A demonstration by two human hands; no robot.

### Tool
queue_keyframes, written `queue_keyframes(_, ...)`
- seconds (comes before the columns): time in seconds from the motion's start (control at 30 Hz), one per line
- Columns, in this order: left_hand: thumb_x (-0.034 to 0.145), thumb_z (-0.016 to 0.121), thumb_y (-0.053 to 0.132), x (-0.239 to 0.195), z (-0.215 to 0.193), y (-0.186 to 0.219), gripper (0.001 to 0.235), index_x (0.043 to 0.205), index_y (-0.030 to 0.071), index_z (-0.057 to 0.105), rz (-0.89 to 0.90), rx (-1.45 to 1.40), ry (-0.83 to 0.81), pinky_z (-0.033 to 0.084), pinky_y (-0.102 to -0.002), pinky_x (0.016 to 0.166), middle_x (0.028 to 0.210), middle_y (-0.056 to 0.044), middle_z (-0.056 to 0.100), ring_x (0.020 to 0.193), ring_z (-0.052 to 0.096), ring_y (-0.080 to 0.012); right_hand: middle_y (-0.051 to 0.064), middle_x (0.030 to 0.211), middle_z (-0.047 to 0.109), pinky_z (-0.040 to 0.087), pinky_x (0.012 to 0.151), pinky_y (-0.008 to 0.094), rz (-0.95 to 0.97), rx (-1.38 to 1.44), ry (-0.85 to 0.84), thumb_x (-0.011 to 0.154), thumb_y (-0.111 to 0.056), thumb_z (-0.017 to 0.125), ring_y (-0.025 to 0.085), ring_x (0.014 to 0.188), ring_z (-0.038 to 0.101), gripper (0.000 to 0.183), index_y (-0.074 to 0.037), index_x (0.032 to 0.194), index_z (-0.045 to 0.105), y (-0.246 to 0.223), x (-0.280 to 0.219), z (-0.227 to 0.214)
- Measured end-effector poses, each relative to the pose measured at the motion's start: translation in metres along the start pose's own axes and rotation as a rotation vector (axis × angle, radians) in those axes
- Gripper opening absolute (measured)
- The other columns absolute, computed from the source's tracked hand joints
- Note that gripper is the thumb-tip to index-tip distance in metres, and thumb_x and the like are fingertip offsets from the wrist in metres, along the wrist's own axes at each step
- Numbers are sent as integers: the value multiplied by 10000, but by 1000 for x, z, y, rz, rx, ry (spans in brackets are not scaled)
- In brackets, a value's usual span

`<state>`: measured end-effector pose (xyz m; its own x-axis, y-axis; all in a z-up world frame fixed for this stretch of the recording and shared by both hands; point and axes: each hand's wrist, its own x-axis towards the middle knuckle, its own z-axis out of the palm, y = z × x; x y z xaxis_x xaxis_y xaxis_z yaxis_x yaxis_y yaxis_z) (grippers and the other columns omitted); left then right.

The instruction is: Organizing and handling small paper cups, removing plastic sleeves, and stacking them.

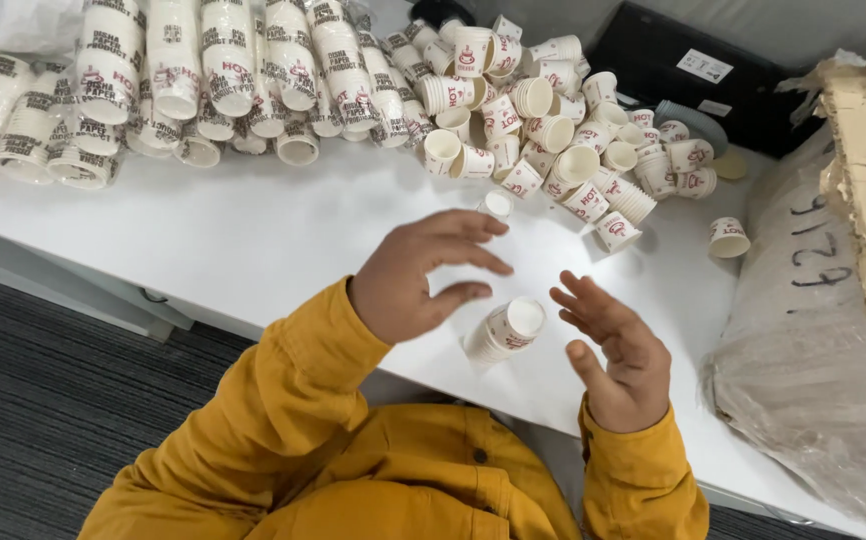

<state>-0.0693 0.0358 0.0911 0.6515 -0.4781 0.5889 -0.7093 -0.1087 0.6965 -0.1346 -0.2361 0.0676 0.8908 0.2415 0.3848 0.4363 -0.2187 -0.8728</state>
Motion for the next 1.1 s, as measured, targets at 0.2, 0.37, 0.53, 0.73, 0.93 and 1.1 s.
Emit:
queue_keyframes(0.2, 710, 888, 156, 31, 41, -109, 605, 1251, 98, 622, -307, 232, 164, 530, -402, 956, 1243, -121, 668, 1134, 650, -320, 205, 1478, 579, 485, 1124, 415, 122, 146, -72, 1007, -43, 599, 308, 1357, 582, 538, 3, 1515, 428, 77, 69, -14)
queue_keyframes(0.37, 620, 891, 135, 34, 82, -179, 738, 1266, 40, 548, -208, 445, 166, 479, -477, 998, 1212, -206, 646, 1155, 593, -404, 128, 1439, 573, 541, 1002, 399, 203, -175, -88, 891, -91, 744, 268, 1281, 588, 624, -64, 1447, 463, 100, 113, 23)
queue_keyframes(0.53, 786, 825, 151, 28, 80, -163, 534, 1241, 74, 555, -369, 414, 67, 512, -483, 947, 1141, -169, 684, 1085, 633, -387, 100, 1181, 761, 576, 951, 356, 179, -307, 15, 872, -81, 804, 209, 1101, 732, 498, -80, 1337, 626, 118, 116, 35)
queue_keyframes(0.73, 719, 907, 255, 37, 76, -140, 562, 1176, 97, 620, -346, 299, 168, 538, -446, 894, 1093, -101, 738, 1028, 675, -328, 85, 1247, 686, 582, 958, 316, 154, 301, 58, 909, -1, 719, 167, 1139, 675, 457, -19, 1342, 572, 159, 113, 22)
queue_keyframes(0.93, 657, 941, 272, 31, 73, -147, 612, 1150, 83, 631, -423, 301, 153, 539, -417, 911, 1090, -77, 749, 1041, 687, -287, 85, 1296, 672, 541, 1042, 295, 63, 364, 137, 1001, -39, 706, 164, 1187, 642, 459, 13, 1427, 543, 158, 112, 0)
queue_keyframes(1.1, 634, 962, 261, 30, 66, -146, 641, 1154, 76, 636, -494, 374, 137, 523, -426, 935, 1106, -105, 729, 1066, 659, -322, 103, 1287, 673, 589, 973, 327, 151, 427, 161, 978, -66, 700, 180, 1150, 664, 523, -6, 1462, 509, 142, 109, -14)
